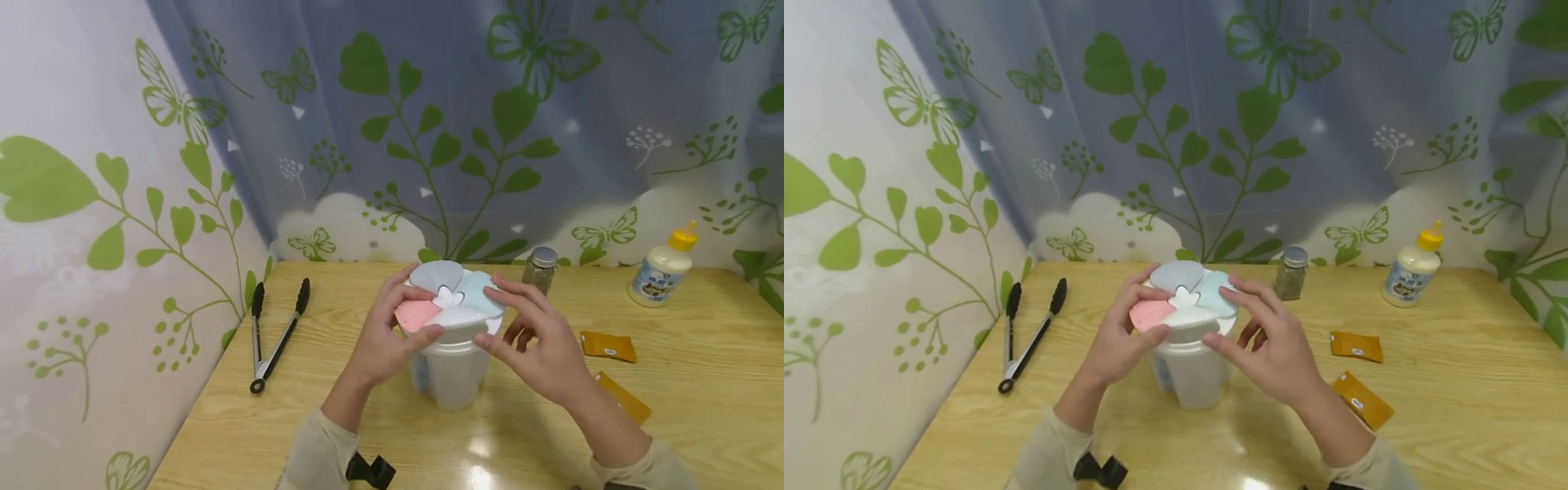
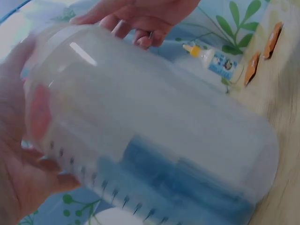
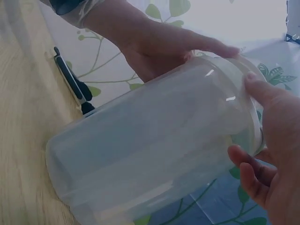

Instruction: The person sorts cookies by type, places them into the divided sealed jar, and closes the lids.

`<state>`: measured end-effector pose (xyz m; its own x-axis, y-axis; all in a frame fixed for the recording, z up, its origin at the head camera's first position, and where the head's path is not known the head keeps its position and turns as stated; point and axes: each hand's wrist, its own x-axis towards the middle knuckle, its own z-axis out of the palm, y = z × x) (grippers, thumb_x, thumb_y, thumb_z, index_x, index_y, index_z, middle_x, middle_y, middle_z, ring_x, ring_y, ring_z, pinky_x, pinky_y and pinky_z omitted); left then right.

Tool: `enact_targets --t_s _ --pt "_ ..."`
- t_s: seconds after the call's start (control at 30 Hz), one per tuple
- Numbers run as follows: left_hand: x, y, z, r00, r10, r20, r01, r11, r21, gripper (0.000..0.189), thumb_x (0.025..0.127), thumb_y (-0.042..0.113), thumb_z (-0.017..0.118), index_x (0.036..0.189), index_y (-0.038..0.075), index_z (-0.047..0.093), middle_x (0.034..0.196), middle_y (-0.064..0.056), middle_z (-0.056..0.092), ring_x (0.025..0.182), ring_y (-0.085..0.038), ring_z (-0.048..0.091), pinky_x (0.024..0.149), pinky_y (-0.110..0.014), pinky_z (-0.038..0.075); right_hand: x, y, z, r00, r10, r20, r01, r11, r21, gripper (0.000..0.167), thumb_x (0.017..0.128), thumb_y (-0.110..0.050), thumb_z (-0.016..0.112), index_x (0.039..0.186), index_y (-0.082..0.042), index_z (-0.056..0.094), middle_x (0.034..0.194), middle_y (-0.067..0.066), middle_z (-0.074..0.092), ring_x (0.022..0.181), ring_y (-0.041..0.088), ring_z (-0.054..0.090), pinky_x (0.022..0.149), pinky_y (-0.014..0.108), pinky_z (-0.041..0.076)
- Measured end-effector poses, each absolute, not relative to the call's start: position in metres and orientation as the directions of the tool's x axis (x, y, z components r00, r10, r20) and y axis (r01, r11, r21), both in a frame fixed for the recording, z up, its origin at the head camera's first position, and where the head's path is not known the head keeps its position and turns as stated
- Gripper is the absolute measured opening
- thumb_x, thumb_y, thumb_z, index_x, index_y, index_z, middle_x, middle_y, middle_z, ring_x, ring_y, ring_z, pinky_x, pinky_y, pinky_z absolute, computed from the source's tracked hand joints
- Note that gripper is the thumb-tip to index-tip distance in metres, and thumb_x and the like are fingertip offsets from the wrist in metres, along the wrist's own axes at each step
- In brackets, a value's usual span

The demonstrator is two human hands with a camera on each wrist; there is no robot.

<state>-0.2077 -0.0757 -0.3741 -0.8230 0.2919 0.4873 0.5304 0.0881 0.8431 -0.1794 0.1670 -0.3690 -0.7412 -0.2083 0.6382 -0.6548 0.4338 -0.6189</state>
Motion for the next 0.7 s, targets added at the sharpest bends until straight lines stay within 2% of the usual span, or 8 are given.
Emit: enact_targets --t_s 0.1,0.27,0.37,0.5,0.6,0.7 --pt "-0.207 -0.071 -0.373 -0.837 0.195 0.511 0.525 0.022 0.851 0.023 0.093 0.023 0.071 0.104 0.005 0.064 0.152 -0.005 0.043 0.142 -0.026 0.042 0.105 -0.028 0.046 -0.177 0.163 -0.369 -0.766 -0.19 0.615 -0.635 0.377 -0.674 0.062 0.075 -0.003 0.085 0.132 -0.014 0.065 0.143 0.004 0.056 0.055 0.005 0.053 0.054 0.017 0.048" --pt "-0.206 -0.066 -0.373 -0.842 0.135 0.523 0.531 0.032 0.847 0.017 0.099 0.016 0.061 0.1 -0.001 0.062 0.147 -0.013 0.048 0.141 -0.028 0.043 0.108 -0.023 0.043 -0.173 0.171 -0.367 -0.866 -0.197 0.459 -0.494 0.2 -0.846 0.054 0.084 0.001 0.077 0.136 -0.007 0.061 0.148 -0.003 0.053 0.051 0.012 0.053 0.052 0.022 0.049" --pt "-0.206 -0.067 -0.374 -0.835 0.13 0.535 0.546 0.073 0.835 0.017 0.1 0.014 0.057 0.106 -0.001 0.064 0.146 -0.013 0.049 0.14 -0.027 0.045 0.109 -0.024 0.042 -0.173 0.181 -0.364 -0.912 -0.213 0.35 -0.382 0.138 -0.914 0.052 0.089 0.0 0.072 0.138 -0.006 0.058 0.133 -0.009 0.063 0.053 0.013 0.054 0.054 0.025 0.051" --pt "-0.207 -0.07 -0.377 -0.816 0.114 0.567 0.577 0.09 0.812 0.018 0.1 0.012 0.056 0.11 0.0 0.065 0.143 -0.014 0.052 0.14 -0.027 0.046 0.111 -0.027 0.041 -0.173 0.199 -0.363 -0.914 -0.302 0.272 -0.318 0.115 -0.941 0.052 0.094 -0.001 0.066 0.143 -0.007 0.051 0.125 -0.013 0.067 0.057 0.012 0.055 0.055 0.028 0.051" --pt "-0.208 -0.071 -0.377 -0.807 0.128 0.576 0.588 0.083 0.805 0.017 0.1 0.012 0.056 0.109 -0.001 0.064 0.142 -0.015 0.052 0.141 -0.027 0.044 0.112 -0.029 0.041 -0.171 0.216 -0.365 -0.896 -0.362 0.256 -0.312 0.104 -0.944 0.054 0.095 0.002 0.063 0.146 -0.007 0.047 0.136 -0.012 0.062 0.056 0.014 0.055 0.053 0.03 0.049" --pt "-0.207 -0.072 -0.376 -0.809 0.14 0.571 0.584 0.083 0.807 0.017 0.1 0.013 0.056 0.106 0.0 0.064 0.142 -0.015 0.052 0.142 -0.026 0.042 0.112 -0.032 0.041 -0.17 0.235 -0.37 -0.886 -0.387 0.255 -0.333 0.148 -0.931 0.057 0.095 0.005 0.061 0.148 -0.008 0.045 0.137 -0.012 0.062 0.056 0.015 0.055 0.049 0.032 0.047"
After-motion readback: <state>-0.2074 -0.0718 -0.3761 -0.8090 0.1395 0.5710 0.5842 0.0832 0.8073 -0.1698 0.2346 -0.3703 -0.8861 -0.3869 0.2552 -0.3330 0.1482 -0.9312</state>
